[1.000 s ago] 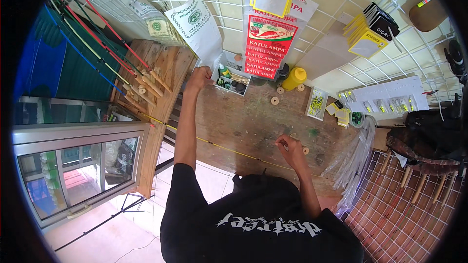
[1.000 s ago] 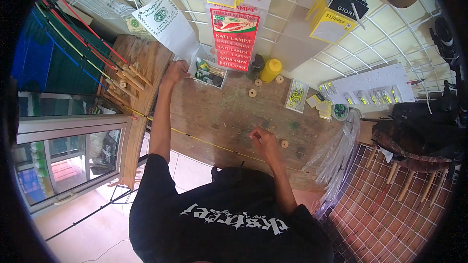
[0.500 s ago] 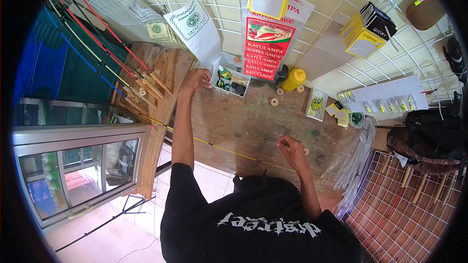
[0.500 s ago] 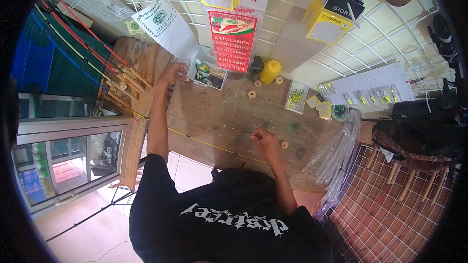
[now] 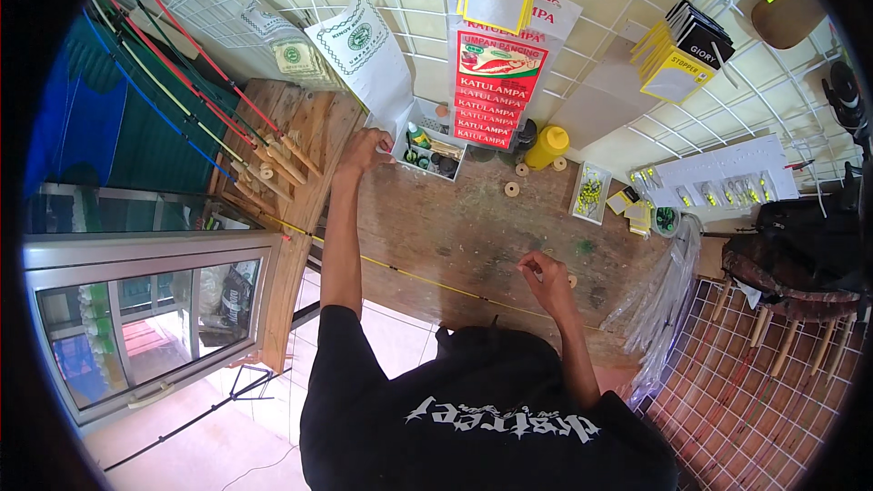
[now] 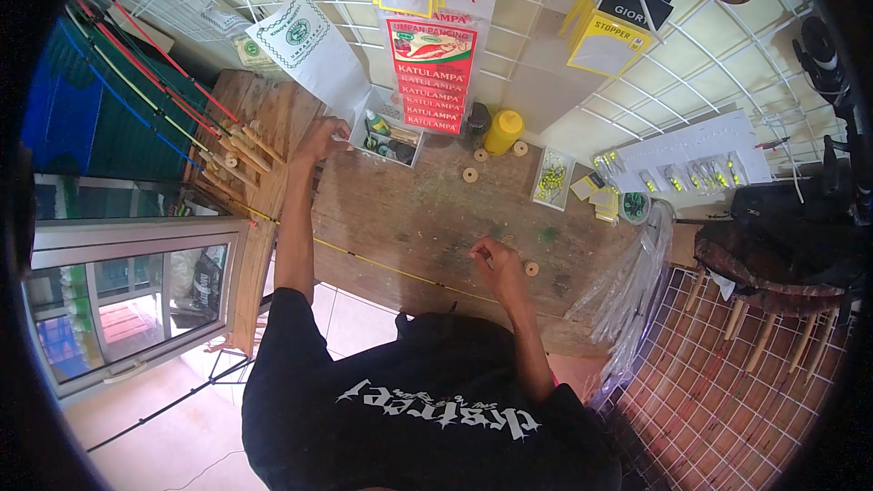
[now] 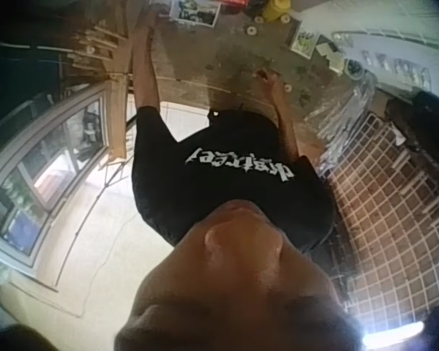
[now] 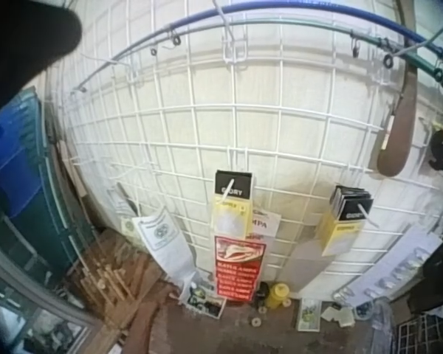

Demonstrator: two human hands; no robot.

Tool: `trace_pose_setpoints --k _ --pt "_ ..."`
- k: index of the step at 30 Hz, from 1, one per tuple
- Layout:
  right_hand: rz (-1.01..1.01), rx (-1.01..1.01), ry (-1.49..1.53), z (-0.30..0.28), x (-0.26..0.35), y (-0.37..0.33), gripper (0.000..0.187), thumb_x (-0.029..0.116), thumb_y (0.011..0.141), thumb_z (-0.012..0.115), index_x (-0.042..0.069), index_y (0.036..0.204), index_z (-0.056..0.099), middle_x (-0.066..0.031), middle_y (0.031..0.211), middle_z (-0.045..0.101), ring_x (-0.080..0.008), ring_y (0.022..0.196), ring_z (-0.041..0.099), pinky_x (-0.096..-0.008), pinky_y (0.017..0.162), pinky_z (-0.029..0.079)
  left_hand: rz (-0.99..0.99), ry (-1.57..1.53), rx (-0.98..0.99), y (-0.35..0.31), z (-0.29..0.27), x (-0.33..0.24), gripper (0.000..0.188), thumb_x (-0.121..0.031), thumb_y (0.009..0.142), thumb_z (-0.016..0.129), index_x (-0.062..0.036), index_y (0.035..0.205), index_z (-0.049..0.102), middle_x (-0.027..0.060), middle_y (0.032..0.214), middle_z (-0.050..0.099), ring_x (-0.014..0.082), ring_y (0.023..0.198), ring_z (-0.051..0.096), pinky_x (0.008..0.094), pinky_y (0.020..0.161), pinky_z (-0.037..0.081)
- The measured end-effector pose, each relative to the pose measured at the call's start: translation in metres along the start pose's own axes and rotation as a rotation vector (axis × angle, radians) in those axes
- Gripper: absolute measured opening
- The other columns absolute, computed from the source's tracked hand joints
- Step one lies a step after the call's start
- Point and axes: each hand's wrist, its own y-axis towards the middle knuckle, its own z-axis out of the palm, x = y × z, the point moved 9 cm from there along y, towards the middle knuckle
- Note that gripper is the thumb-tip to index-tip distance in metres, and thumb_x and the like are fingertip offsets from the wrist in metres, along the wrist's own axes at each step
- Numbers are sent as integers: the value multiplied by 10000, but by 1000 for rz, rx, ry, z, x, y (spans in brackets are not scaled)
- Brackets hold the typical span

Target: Assembling a fishing line by adding stoppers and beads at a workbench.

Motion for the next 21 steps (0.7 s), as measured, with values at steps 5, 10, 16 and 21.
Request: trace_pose_setpoints --k 5,10,16,21 --pt "-10 -28 2 -3 -3 -2 100 55 830 658 -1 895 607 -132 790 666 -204 739 663 -311 689 509 28 -19 -41 0 -7 -14 314 -42 584 822 -31 843 645 114 840 673 259 832 646 357 730 499" --pt "-21 -12 -25 0 -1 -3 100 49 826 663 -8 887 609 -135 787 665 -206 735 663 -305 685 511 30 -53 10 -2 -1 -5 325 -53 590 831 -33 854 642 97 831 654 244 817 625 346 735 492" --pt "-10 -21 -18 -1 -4 -3 102 48 825 663 -11 892 612 -139 792 666 -212 739 663 -308 691 509 50 83 39 2 -1 -7 312 -80 589 826 -60 850 657 125 904 655 273 886 628 368 768 493" --pt "7 -18 -11 -3 2 -4 101 49 830 658 -11 897 613 -141 798 667 -212 752 665 -308 698 508 134 30 -50 -1 -8 -6 314 -70 575 841 -79 830 659 113 879 648 282 859 616 362 756 488"
